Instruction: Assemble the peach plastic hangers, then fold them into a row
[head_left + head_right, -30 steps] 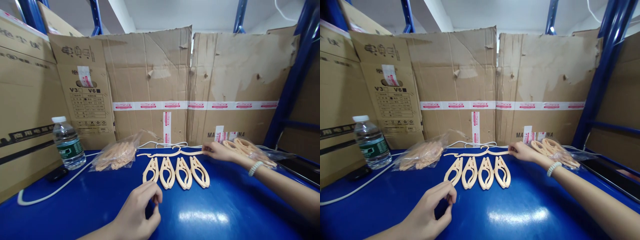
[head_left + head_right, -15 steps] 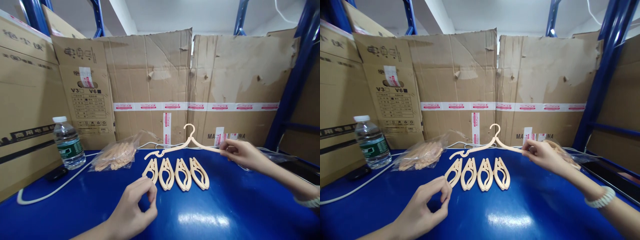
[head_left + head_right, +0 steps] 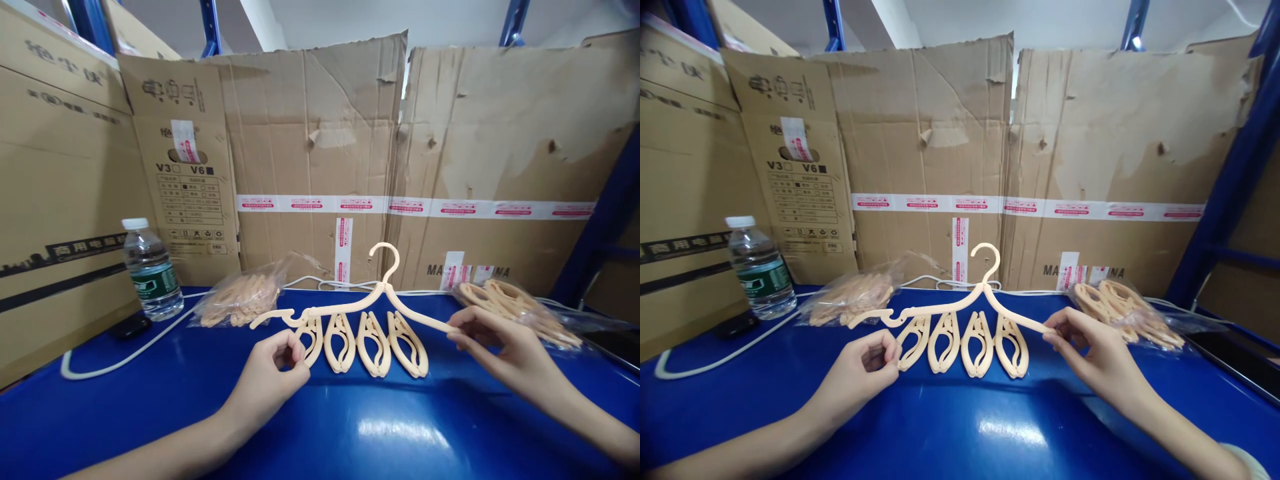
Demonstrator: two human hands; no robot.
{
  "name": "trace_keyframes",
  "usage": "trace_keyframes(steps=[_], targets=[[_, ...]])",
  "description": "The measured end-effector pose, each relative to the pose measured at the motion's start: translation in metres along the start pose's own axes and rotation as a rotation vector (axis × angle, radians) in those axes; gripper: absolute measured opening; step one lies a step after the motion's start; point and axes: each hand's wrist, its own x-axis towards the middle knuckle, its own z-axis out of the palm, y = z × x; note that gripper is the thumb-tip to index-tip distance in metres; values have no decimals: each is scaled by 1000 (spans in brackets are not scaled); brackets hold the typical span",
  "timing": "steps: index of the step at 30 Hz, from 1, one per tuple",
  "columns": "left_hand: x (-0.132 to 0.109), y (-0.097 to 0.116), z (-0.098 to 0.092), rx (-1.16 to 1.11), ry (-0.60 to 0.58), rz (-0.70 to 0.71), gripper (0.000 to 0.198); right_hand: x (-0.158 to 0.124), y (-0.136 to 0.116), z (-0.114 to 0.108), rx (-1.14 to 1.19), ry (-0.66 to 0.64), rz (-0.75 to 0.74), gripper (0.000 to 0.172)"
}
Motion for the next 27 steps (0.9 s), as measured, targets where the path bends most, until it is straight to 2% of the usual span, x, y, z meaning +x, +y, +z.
trace_keyframes(steps=[5,13,20,24,27], targets=[[1,-1,1,-50,-3,-71,11,-4,-3,6,1,17,-25,26],[1,0,1,-102,-5,-108,12,-6,-2,8,13,52,-25,22],[3,0,0,-111,48,-113,14,-6,-6,7,-29,94,-106,20],[2,-5,1,-138,101,-116,16,-7,-4,7,-36,75,-108,17],[1,-6,1,-198,151,-123,26,-7,-5,7,-41,67,-118,15]])
